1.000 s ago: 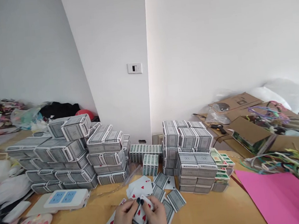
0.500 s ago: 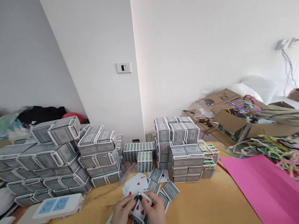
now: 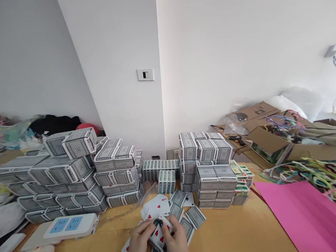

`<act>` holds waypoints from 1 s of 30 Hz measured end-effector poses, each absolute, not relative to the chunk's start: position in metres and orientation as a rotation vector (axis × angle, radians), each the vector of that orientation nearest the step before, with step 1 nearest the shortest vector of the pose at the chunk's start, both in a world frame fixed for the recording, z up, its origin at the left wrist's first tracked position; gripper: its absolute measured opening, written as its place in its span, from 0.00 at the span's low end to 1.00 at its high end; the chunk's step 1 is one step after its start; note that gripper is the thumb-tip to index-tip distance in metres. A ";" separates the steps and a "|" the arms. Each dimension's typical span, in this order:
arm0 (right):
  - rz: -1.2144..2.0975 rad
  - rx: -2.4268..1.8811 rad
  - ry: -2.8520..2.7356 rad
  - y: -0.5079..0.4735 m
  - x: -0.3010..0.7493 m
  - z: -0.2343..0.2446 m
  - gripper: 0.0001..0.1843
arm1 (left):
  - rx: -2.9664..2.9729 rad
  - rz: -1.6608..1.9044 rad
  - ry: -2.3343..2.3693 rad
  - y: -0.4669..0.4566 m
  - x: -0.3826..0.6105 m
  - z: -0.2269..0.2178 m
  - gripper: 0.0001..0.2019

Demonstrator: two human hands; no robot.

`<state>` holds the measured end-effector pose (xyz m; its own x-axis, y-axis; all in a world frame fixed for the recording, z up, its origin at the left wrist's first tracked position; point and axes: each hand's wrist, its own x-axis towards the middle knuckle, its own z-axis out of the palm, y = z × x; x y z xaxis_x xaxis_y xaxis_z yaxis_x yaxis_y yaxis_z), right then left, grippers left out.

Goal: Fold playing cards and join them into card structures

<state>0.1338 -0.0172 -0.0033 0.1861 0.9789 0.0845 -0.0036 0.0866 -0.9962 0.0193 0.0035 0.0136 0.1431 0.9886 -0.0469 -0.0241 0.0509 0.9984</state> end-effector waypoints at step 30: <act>0.966 -1.281 -1.014 -0.007 0.153 -0.011 0.12 | 1.666 1.084 1.269 -0.002 0.020 0.003 0.11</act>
